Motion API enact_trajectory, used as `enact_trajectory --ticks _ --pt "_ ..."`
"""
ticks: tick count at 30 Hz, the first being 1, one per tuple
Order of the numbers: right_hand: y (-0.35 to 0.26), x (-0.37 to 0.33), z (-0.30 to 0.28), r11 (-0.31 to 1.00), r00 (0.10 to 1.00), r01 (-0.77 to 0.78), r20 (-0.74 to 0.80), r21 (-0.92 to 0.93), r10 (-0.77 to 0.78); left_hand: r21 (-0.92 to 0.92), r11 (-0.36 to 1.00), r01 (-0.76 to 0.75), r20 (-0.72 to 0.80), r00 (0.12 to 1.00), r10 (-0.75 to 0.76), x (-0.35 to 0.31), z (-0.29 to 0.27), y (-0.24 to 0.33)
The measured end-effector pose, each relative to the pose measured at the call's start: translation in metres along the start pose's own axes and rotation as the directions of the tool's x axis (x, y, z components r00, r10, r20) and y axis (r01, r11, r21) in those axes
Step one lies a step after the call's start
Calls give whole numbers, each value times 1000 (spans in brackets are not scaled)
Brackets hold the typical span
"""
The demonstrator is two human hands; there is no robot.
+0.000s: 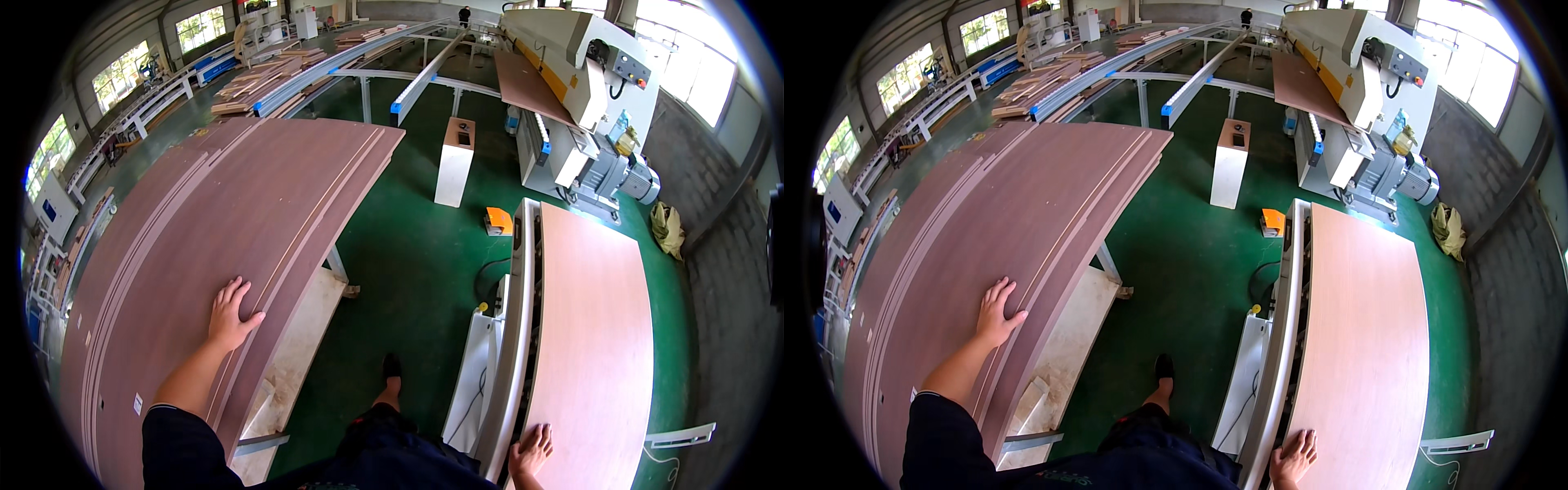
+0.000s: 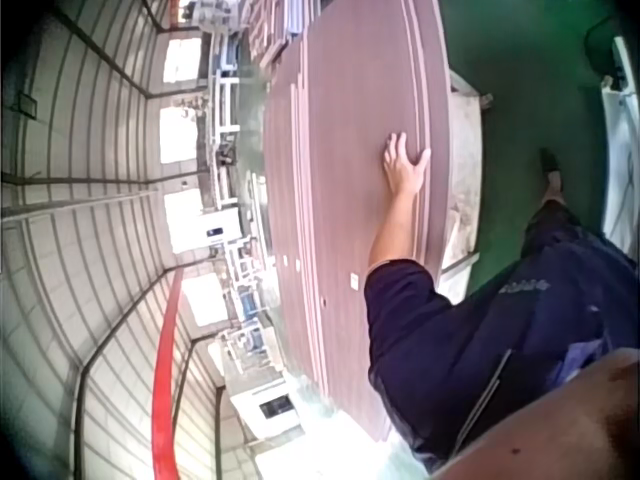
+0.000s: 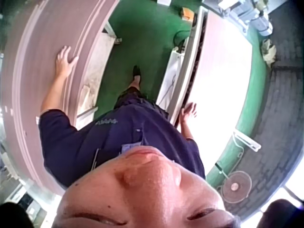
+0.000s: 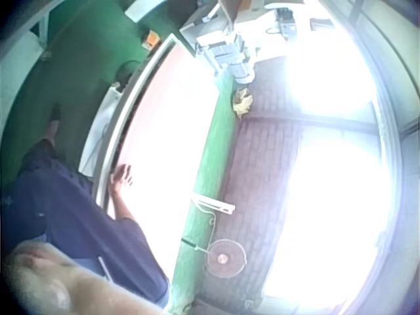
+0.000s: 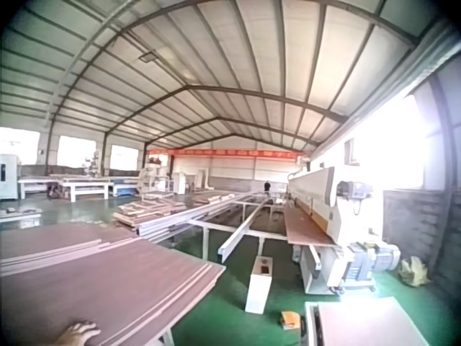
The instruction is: The person picks up wooden panels from a stack and feeds them into an edge banding machine by hand, then retrieves the processed panels and stacks them onto a pile.
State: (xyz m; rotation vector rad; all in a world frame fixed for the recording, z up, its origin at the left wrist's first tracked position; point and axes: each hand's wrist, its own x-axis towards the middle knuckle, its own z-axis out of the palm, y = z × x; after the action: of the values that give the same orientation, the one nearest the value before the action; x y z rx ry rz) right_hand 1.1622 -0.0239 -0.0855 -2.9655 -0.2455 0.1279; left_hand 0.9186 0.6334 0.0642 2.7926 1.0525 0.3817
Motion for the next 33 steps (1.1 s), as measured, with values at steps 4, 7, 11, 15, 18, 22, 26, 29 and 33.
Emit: enact_trajectory --ticks 4,7,11,15,18,22,26,29,33 --pt "2 -2 0 1000 1000 2 5 -17 -2 -15 1000 9 11 1000 -9 -3 -5 4" --pt "10 -4 6 1000 1000 11 -17 -22 -11 -11 1000 0 7 1000 0 -3 -6 6" --pt "32 -1 16 998 985 -32 167 -55 40 -11 1000 -16 -3 1000 16 3 2 6" --pt "2 -3 -2 999 999 39 -24 16 -39 1 999 -40 -18 999 40 0 8 -6" --pt "-7 1 -7 1000 1000 6 8 26 -7 11 1000 1 -29 1000 0 -5 1 -9" --pt "-6 -1 -8 999 1000 -25 -1 22 25 -11 1000 6 -9 1000 -6 1 7 -6" --pt "-3 -3 -6 1000 1000 -15 -11 22 15 -26 1000 -17 -16 1000 17 2 9 -5" --pt "-5 -3 -7 999 1000 -16 -25 28 16 -26 1000 -3 -17 1000 3 1 7 -3" --pt "3 -3 1 999 999 -9 -38 50 11 -24 1000 -9 -25 1000 9 -2 7 -5"
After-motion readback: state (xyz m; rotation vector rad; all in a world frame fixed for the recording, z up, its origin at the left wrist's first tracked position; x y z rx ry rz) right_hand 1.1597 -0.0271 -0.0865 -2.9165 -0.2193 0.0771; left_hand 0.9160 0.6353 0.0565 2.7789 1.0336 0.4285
